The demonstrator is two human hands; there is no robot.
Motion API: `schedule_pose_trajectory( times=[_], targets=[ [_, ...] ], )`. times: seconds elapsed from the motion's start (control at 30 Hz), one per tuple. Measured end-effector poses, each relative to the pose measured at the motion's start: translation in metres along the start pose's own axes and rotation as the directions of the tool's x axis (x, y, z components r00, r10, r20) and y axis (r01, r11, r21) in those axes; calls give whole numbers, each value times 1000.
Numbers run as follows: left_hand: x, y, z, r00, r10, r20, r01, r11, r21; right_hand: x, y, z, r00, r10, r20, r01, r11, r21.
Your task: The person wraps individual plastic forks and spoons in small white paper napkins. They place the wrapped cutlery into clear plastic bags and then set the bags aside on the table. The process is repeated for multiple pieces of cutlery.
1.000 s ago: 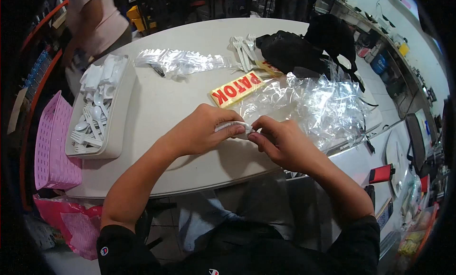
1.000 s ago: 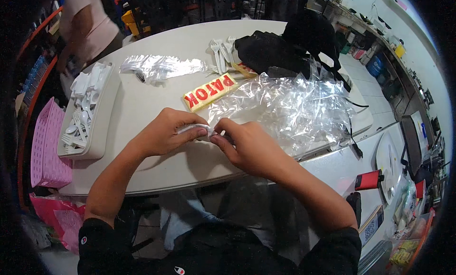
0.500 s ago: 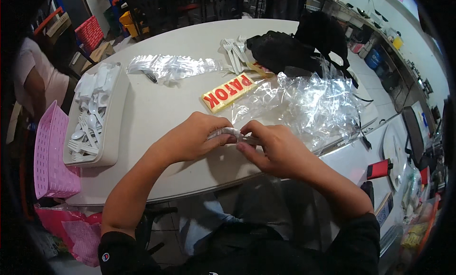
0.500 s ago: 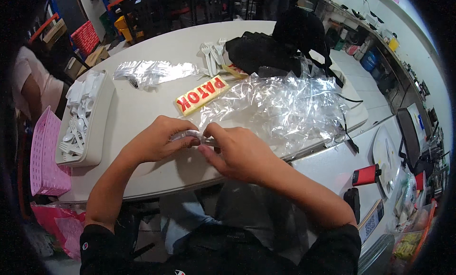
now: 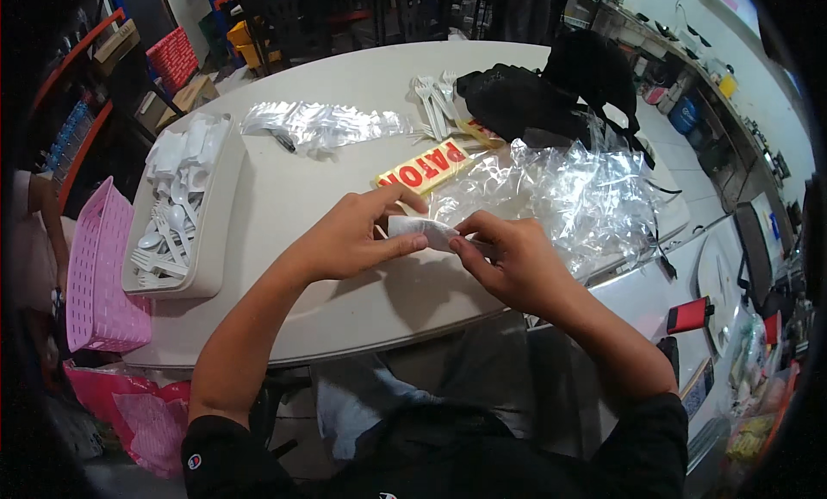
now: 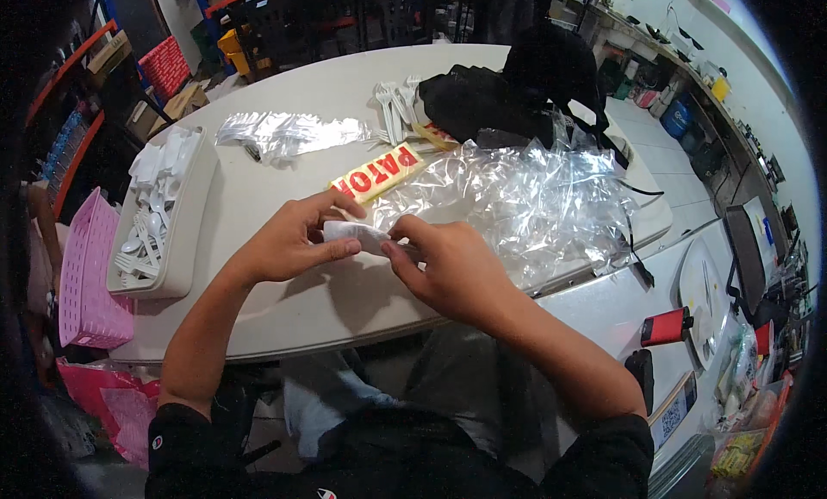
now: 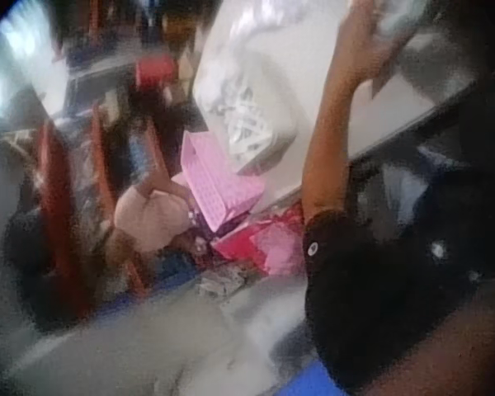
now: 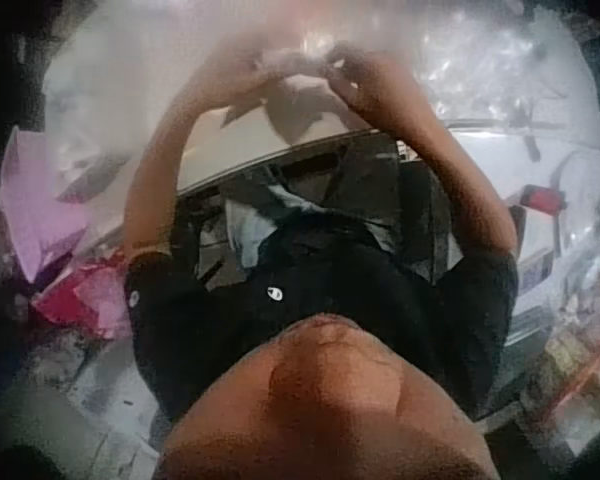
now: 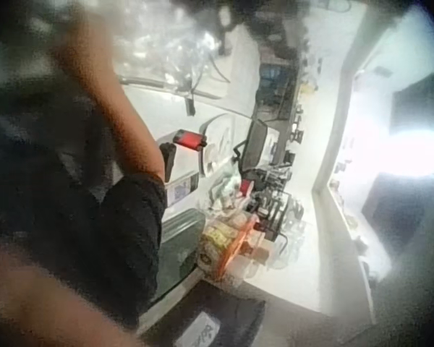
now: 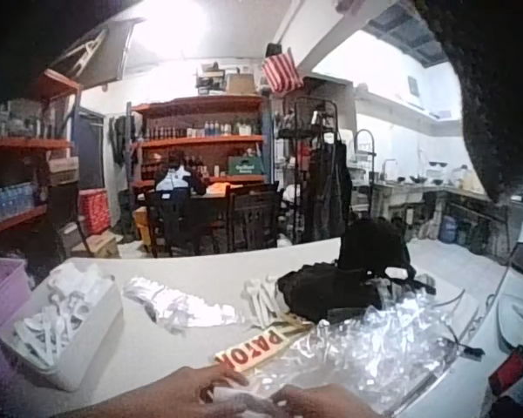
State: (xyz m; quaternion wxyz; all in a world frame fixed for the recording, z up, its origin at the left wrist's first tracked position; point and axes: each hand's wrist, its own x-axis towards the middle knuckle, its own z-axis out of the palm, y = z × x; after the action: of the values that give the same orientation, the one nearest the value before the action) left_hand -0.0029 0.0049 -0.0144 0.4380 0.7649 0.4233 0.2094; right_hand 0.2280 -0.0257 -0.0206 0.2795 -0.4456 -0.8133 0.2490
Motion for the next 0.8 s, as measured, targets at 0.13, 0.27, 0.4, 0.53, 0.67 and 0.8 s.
schedule_pose_trajectory(
  times=[0.13,0.27,0.4,0.53,0.67,0.8],
  targets=[
    [2,-7,9,989,54,-139,-64,996,-63,1,0,2,995,92,-44,-91,996,23],
    [2,-12,14,983,-33,-182,22,998,-61,0,-4,7,996,63,-59,-60,997,45],
    [0,-5,15,972,-31,-232,10,996,-91,-1,-2,9,997,30,-77,-28,999,26],
    [0,-2,18,975,-21,-220,19,1000,-12,-4,0,6,997,68,-41,-68,998,-11],
    [-4,2,18,989,3,-145,2,999,36,-4,-21,-6,997,75,-12,-75,997,-36],
    [-9,9,29,986,107,-129,-120,988,-95,-8,-25,-5,976,81,203,-65,994,-85]
  ],
)
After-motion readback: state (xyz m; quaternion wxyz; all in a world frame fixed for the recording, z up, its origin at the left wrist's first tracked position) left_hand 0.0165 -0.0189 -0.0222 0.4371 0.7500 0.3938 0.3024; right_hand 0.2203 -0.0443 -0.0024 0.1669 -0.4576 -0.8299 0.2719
